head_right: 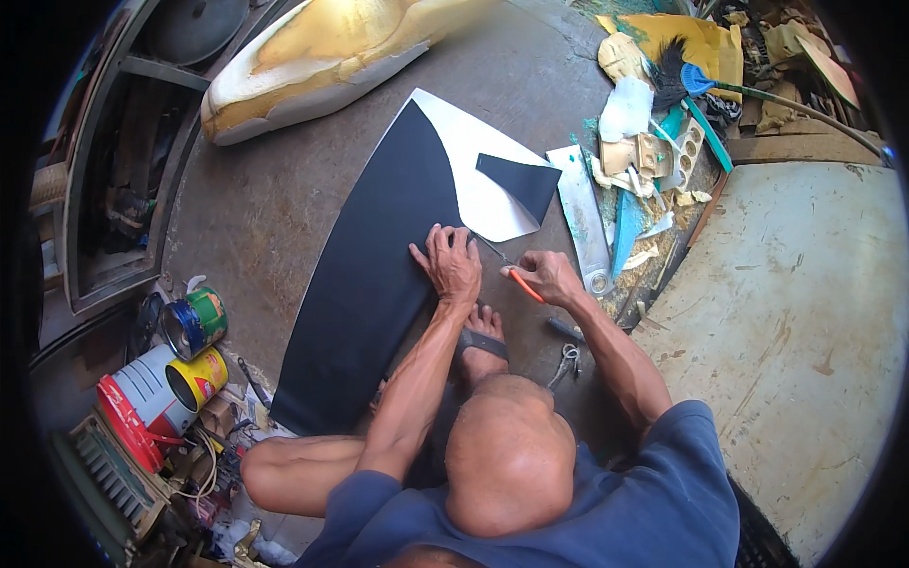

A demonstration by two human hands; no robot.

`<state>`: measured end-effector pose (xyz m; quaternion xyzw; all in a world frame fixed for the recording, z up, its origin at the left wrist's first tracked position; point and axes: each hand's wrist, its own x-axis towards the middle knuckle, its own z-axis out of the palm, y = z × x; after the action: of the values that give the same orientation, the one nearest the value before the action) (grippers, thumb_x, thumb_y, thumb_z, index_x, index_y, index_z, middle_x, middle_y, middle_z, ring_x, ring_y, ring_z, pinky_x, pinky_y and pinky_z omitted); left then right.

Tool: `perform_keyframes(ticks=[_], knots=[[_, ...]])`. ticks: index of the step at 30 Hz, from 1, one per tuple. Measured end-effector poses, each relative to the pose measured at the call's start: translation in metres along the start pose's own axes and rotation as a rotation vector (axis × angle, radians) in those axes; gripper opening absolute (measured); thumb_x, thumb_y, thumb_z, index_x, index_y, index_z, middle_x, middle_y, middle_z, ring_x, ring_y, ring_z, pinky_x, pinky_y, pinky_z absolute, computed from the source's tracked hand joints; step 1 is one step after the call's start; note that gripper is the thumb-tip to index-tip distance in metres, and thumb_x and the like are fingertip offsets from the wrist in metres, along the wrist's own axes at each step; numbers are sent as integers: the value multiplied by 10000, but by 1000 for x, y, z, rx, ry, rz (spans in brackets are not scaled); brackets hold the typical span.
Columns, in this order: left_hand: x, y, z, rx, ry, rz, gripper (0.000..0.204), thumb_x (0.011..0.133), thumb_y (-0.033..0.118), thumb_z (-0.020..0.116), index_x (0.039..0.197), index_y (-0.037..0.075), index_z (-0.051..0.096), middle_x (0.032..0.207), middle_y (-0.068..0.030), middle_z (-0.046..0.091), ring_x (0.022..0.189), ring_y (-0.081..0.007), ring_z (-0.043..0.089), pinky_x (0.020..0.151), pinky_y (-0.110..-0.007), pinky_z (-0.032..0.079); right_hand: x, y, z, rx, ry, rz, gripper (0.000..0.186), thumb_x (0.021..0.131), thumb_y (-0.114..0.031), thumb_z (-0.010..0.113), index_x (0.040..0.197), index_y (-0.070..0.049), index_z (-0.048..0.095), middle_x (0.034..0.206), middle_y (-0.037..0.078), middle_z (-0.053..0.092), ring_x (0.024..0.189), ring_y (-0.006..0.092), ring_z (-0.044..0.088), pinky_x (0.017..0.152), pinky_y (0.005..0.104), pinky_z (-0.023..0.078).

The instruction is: The person measures and cuts a piece of black vinyl fabric using shears, then wraps it around a foam motorcycle seat and smooths it by hand.

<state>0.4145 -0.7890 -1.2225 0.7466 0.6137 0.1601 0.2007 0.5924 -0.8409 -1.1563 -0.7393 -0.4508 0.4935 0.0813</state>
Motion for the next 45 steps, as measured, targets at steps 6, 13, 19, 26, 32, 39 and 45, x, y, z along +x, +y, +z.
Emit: perform_keyframes(ticks=[6, 13, 19, 26, 32, 39, 45], knots=[[-3, -6, 6, -16, 69, 74, 126, 824, 135, 713, 950, 136, 709, 1071, -33, 633, 1283, -317, 509, 1092, -737, 194, 6, 2, -8, -19, -19, 45, 645, 782, -624, 737, 828, 19, 701, 654, 84, 602, 617, 172, 562, 560, 350, 452], [-5, -5, 1, -85, 61, 81, 125, 822, 124, 711, 947, 131, 723, 1104, -47, 635, 1302, -345, 494, 1087, -755, 171, 19, -2, -4, -45, -115, 121, 777, 734, -733, 698, 872, 31, 693, 746, 133, 638, 721, 207, 613, 638, 370, 486], [-5, -8, -3, -120, 62, 111, 140, 826, 128, 710, 965, 126, 723, 1122, -59, 627, 1304, -361, 490, 1087, -755, 162, 33, -11, 1, -54, -141, 98, 833, 717, -784, 654, 890, 29, 710, 806, 190, 690, 799, 281, 683, 711, 396, 522], [-6, -7, -4, -140, 64, 118, 140, 837, 131, 705, 975, 122, 722, 1123, -68, 625, 1301, -372, 490, 1087, -755, 158, 41, -10, 2, -21, -196, 103, 794, 746, -764, 655, 870, 19, 701, 777, 158, 678, 771, 239, 665, 690, 383, 516], [-3, -8, -4, -154, 73, 75, 117, 848, 133, 703, 959, 121, 735, 1104, -54, 649, 1292, -357, 504, 1105, -736, 144, 32, -14, 0, -43, -207, 114, 707, 805, -692, 670, 844, 14, 683, 741, 144, 664, 705, 199, 633, 644, 384, 499], [-3, -5, -8, -225, 58, 71, 116, 860, 145, 689, 956, 108, 745, 1117, -36, 674, 1287, -336, 513, 1124, -712, 115, 40, -13, 13, 3, -114, 56, 662, 817, -638, 697, 806, 23, 679, 700, 147, 655, 681, 219, 639, 639, 391, 502], [-3, -7, -9, -249, 58, 42, 131, 866, 149, 680, 969, 107, 749, 1113, -33, 691, 1280, -319, 522, 1141, -684, 108, 33, -16, 21, 68, -75, 103, 729, 773, -691, 696, 817, 37, 683, 724, 174, 675, 721, 247, 671, 666, 395, 515]])
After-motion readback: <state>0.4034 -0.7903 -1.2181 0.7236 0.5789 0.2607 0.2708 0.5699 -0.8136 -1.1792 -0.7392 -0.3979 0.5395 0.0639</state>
